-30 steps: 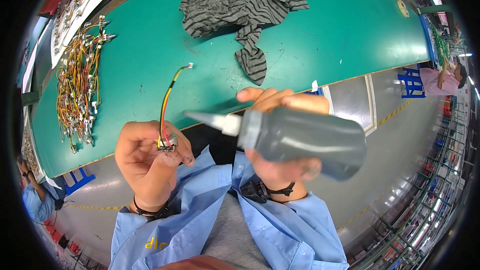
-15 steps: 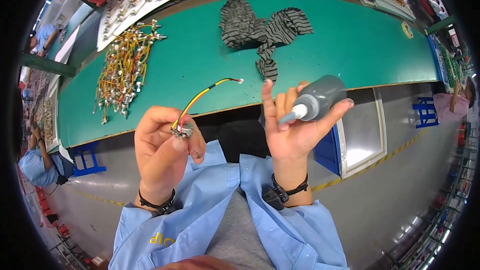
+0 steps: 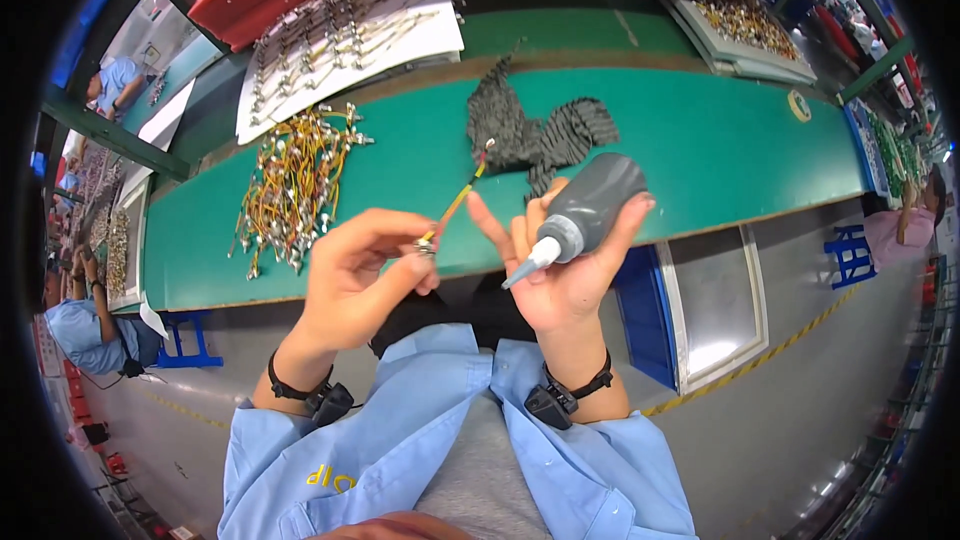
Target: The person picks up a wire-connected component from a pile, applies adhesive to its base from a squeeze bottle, and places it onto a board. This process is repeated for several more components, applying glue to each before setting them on the board.
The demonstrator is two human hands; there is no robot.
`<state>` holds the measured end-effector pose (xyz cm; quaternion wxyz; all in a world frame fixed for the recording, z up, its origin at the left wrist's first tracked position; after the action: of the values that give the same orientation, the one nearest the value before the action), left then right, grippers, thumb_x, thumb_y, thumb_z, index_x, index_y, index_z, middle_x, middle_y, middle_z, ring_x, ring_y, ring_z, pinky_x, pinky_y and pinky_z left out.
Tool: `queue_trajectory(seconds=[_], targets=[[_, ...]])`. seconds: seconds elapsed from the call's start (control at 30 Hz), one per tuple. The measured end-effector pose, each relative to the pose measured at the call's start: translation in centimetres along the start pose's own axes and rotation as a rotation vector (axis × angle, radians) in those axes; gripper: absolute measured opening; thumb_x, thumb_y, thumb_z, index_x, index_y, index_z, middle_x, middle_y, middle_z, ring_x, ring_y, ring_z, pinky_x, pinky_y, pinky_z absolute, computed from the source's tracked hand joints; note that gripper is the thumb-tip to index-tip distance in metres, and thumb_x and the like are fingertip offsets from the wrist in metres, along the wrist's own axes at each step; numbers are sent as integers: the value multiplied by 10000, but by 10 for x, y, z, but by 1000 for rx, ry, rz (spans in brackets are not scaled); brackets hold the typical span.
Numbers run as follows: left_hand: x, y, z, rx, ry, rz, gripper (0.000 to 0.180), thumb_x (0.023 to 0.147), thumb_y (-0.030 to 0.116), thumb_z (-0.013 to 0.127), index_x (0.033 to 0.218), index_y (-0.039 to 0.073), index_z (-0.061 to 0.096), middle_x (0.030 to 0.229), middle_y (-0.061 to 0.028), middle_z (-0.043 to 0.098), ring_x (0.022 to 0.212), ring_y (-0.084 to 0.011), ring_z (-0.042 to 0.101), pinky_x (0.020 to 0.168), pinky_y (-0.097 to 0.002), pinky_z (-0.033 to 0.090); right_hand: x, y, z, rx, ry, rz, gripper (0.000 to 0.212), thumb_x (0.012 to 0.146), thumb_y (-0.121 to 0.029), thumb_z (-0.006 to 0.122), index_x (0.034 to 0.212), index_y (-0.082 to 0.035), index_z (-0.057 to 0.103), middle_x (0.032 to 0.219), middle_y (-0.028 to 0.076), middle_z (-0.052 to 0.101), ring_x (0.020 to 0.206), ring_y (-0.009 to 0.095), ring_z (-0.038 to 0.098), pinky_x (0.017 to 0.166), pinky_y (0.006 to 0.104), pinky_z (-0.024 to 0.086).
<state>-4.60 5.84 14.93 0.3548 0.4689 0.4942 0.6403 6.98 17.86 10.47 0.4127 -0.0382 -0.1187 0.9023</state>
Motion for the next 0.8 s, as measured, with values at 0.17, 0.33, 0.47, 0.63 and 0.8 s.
queue_trajectory(seconds=[0.17,0.33,0.47,0.63,0.8], targets=[[66,-21,-21,360,-230,-71,239,848,7,586,1081,-46,588,783,-107,649,728,-172,650,696,-301,524,67,6,11,-26,43,149,744,833,-754,382,860,-32,558,454,4,314,369,125,267,1108,466,289],[129,-45,-61,635,-261,-121,248,844,7,568,1084,-46,595,803,-126,666,774,-193,668,736,-308,529,131,-5,8,-182,87,100,720,864,-722,363,869,-33,574,538,34,459,399,138,360,1106,472,289],[197,-57,-126,863,-186,-66,239,863,64,578,1083,-25,603,850,-145,681,804,-215,673,740,-328,526,168,-15,-14,-260,187,111,714,881,-707,340,892,-35,581,624,52,549,425,145,415,1066,455,333],[296,-40,-225,1238,-29,72,232,849,102,571,1054,11,632,871,-176,673,787,-325,660,731,-368,518,208,-45,-47,-350,196,11,673,912,-670,327,922,-49,584,654,45,568,457,148,433,969,424,378],[382,-62,-292,1302,-107,283,249,860,96,578,1094,20,621,950,-180,655,851,-292,641,761,-350,498,226,-59,-74,-461,179,-71,630,927,-643,335,932,-62,578,649,35,554,480,146,437,907,398,373]])
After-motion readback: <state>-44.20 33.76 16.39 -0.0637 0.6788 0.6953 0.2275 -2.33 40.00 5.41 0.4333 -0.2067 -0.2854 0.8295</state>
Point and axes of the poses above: each hand's wrist, its own x-axis towards the middle knuckle, its own z-axis out of the palm, y = z × x, the point moved 6 cm from there along x, towards the middle knuckle
